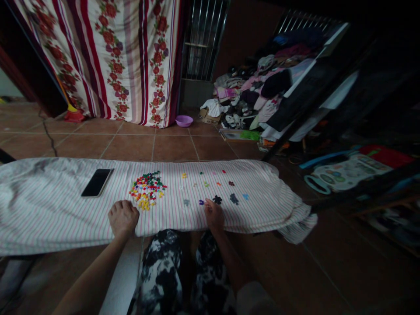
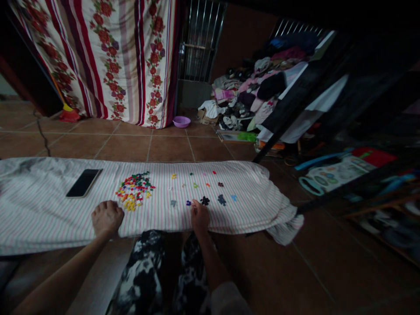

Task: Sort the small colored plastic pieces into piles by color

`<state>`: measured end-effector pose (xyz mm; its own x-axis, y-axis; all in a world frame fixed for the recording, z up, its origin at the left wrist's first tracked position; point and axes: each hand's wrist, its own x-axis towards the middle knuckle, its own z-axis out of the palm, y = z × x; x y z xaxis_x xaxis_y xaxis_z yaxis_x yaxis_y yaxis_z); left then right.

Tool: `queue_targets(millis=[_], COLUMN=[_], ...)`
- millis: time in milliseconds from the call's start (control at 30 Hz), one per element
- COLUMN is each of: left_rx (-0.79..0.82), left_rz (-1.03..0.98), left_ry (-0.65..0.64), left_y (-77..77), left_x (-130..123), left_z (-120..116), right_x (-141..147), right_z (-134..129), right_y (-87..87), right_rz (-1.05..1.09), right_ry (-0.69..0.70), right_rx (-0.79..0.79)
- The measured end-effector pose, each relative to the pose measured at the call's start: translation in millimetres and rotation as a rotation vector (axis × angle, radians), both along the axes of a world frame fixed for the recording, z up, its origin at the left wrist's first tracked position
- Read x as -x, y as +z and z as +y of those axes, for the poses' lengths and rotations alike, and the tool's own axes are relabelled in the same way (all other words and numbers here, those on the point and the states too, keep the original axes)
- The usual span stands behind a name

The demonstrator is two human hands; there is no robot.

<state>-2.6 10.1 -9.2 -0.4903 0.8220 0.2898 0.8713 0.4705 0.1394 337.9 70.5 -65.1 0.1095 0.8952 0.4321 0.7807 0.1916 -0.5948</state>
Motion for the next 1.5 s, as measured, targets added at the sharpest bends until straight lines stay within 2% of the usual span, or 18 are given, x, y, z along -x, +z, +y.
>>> queue_targets(millis=[433, 567, 667, 867, 1067, 1200, 1367, 1500], left_rx=[0.013, 0.008, 0.004, -0.015, -0.025, -0.028, -0.037, -0.038], left_rz=[0.009, 0.001, 0.005, 0.019, 0.016, 0.004, 0.008, 0.005], left_ry=[0.006, 0.000, -0.005, -0.011, -0.020, -0.019, -0.026, -0.026], left_y=[-1.6, -1.8, -2.1, -1.9, -0.6, 0.5, -0.7, -1.0], left_x=[1, 2, 2, 2, 2, 2, 2, 2], left_z=[1, 1, 1, 1, 1, 1, 2, 3], right_x=[0, 0, 8, 55, 114, 152, 199, 233], right_z=[-3, -2, -1, 6, 24, 38, 53, 63], right_y=[-1.6, 5.5, 17.5, 41.0, 47.6, 53.5, 66.0, 78.2], right_rz=[0.015, 0.099, 0.143, 0.129, 0.101, 0.008, -0.178, -0.322], right_ry=[-0.042, -0.072, -0.022, 0.222, 0.421, 0.551, 0.629, 0.635], right_rx=[-0.056, -0.040, -0.038, -0.055, 0.001, 0.082, 0.154, 0.254])
